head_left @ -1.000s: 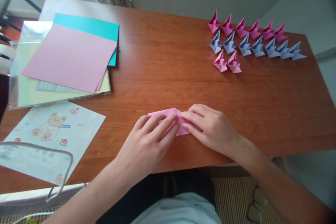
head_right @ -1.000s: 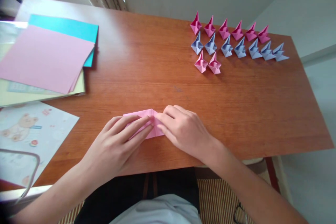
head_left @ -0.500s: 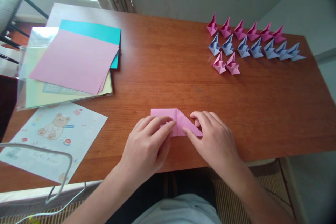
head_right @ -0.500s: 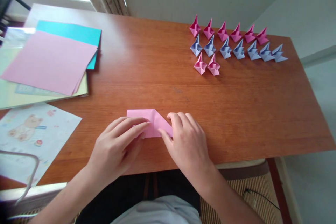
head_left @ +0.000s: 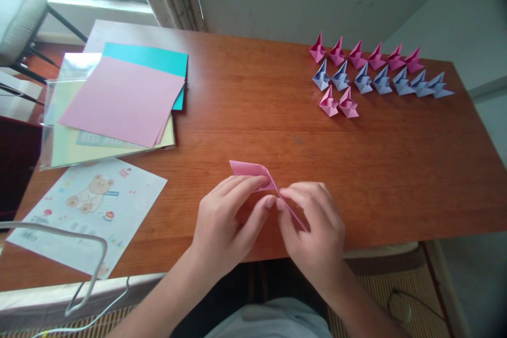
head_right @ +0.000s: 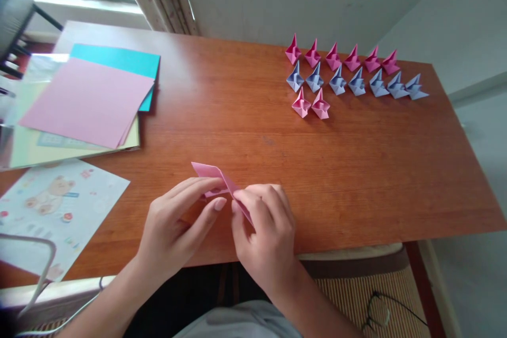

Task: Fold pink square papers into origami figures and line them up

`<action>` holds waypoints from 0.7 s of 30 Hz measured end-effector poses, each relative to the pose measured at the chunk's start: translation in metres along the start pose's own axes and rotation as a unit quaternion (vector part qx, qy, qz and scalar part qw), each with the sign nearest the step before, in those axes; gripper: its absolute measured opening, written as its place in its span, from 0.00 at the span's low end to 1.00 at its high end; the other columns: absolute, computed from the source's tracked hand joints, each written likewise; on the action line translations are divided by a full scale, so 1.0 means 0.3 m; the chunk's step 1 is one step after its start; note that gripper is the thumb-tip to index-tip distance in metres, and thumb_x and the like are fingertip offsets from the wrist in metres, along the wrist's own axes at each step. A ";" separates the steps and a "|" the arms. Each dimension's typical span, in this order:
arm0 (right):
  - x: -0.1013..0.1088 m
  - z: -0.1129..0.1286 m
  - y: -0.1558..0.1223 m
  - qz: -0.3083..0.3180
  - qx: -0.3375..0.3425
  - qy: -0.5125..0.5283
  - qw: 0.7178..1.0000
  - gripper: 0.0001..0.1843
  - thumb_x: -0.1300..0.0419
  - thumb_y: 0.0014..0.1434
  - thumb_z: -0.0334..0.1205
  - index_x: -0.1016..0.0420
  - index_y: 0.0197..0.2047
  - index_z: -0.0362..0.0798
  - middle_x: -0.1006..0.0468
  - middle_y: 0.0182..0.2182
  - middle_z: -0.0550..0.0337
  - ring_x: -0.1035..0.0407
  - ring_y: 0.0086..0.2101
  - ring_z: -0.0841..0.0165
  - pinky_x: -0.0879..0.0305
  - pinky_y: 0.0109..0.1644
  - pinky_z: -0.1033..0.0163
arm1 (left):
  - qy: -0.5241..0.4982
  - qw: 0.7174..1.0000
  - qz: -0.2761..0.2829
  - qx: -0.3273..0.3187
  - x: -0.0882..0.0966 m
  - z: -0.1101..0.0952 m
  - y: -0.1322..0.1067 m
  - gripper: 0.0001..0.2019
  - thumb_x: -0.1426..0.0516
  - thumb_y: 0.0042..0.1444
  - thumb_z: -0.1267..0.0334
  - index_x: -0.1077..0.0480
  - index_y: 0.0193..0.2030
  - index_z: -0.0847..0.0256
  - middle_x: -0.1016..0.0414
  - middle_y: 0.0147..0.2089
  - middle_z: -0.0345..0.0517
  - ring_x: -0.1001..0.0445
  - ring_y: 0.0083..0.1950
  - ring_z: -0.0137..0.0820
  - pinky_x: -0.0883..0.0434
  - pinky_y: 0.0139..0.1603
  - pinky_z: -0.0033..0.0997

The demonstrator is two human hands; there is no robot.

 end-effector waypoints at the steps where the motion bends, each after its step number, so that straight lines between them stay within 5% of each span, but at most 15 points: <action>1: -0.001 0.017 -0.004 -0.003 0.016 -0.004 1.000 0.12 0.38 0.61 0.26 0.26 0.47 0.47 0.23 0.39 0.53 0.30 0.41 0.62 0.30 0.46 0.56 | -0.024 1.000 -0.001 0.018 0.003 0.005 0.003 0.08 0.40 0.63 0.65 0.24 0.47 0.63 0.18 0.43 0.45 0.21 0.42 0.30 0.27 0.44 0.27; 7: -0.042 0.075 -0.029 0.072 0.070 0.020 0.995 0.19 0.40 0.61 0.36 0.27 0.56 0.43 0.26 0.53 0.44 0.32 0.51 0.53 0.32 0.55 0.45 | -0.131 0.986 -0.010 0.104 0.007 0.054 0.012 0.04 0.40 0.64 0.65 0.23 0.40 0.61 0.20 0.33 0.38 0.24 0.34 0.26 0.28 0.36 0.22; 11: 0.007 0.035 -0.012 0.042 0.061 0.009 0.997 0.19 0.40 0.61 0.32 0.27 0.56 0.47 0.26 0.53 0.48 0.31 0.52 0.55 0.33 0.58 0.46 | -0.140 0.984 0.012 0.109 0.001 0.069 0.016 0.05 0.41 0.64 0.67 0.25 0.36 0.62 0.22 0.32 0.37 0.26 0.32 0.24 0.30 0.36 0.21; 16: 0.077 -0.132 0.034 -0.021 -0.067 0.035 0.997 0.26 0.38 0.63 0.36 0.33 0.63 0.53 0.28 0.59 0.49 0.33 0.59 0.56 0.36 0.64 0.44 | -0.132 0.984 0.078 0.091 -0.017 0.057 0.025 0.06 0.42 0.64 0.67 0.25 0.36 0.62 0.24 0.29 0.36 0.29 0.29 0.22 0.33 0.33 0.19; 21: -0.011 -0.267 0.027 0.085 -0.231 0.248 0.937 0.28 0.39 0.66 0.44 0.40 0.67 0.59 0.26 0.58 0.54 0.28 0.55 0.61 0.30 0.59 0.51 | -0.127 0.981 0.126 0.078 -0.032 0.042 0.027 0.06 0.43 0.66 0.66 0.25 0.38 0.62 0.25 0.30 0.36 0.29 0.30 0.22 0.33 0.34 0.19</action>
Point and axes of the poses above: each hand's wrist, its own y-axis towards the middle knuckle, its own x-axis out of the back of the hand, z = x × y, the point moved 10 cm from there along y, towards the middle knuckle
